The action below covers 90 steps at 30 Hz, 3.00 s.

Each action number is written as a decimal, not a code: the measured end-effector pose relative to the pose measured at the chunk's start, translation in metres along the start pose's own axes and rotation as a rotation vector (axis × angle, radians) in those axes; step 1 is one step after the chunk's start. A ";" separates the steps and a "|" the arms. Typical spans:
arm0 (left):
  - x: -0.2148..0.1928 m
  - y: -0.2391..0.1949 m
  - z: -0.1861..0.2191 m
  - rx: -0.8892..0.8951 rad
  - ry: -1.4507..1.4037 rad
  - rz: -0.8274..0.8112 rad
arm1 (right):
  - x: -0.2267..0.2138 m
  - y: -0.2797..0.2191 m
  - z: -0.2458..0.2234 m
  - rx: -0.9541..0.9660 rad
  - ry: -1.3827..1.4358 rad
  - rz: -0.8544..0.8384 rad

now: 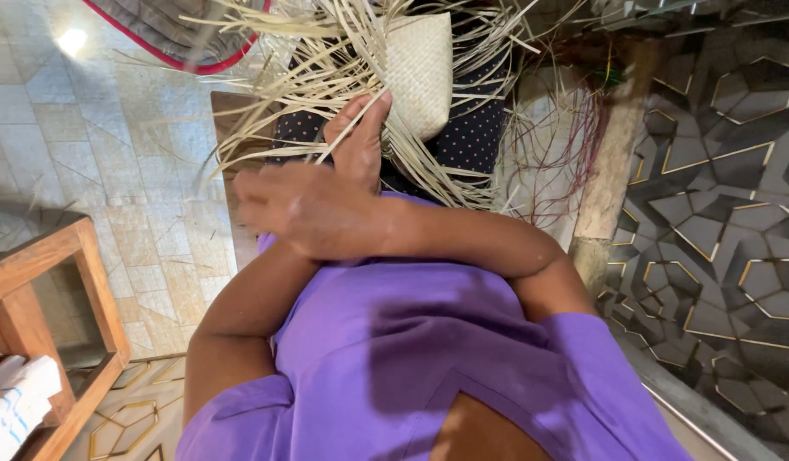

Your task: The person weaves a basket by hand, interlacing thin natural fibers around a partially formed base. The hands repeatedly pull and tuck strands to build up the basket wall.

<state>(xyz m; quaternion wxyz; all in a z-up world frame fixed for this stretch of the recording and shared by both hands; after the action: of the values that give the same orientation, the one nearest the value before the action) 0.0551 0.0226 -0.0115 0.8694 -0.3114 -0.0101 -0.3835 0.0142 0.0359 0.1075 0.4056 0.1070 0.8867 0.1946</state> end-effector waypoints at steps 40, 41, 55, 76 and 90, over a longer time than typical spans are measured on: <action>-0.005 -0.001 0.057 0.522 0.915 -0.201 | -0.059 -0.163 0.091 0.718 -0.137 0.705; -0.002 0.007 0.049 0.400 0.836 -0.251 | -0.055 -0.166 0.091 0.695 -0.121 0.737; 0.019 -0.004 0.035 0.373 0.711 -0.351 | -0.027 -0.213 0.101 0.674 0.376 1.129; 0.003 -0.008 0.028 0.312 0.626 -0.412 | -0.088 -0.082 0.060 0.225 -0.493 0.094; -0.009 -0.006 0.021 0.436 0.503 -0.431 | -0.081 -0.047 0.032 0.203 -0.348 0.022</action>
<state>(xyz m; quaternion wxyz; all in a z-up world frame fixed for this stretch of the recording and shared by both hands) 0.0491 0.0370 0.0068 0.7898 -0.0067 0.0570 -0.6106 0.0895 -0.0260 0.1227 0.5376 0.1891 0.8171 0.0872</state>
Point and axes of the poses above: each hand's wrist, its own y-axis towards the middle knuckle, its own x-axis out of the palm, z = x × y, the point moved 7 cm from there along y, towards the middle knuckle, and after that the axes turned 13 degrees about -x, right-handed, at the moved point
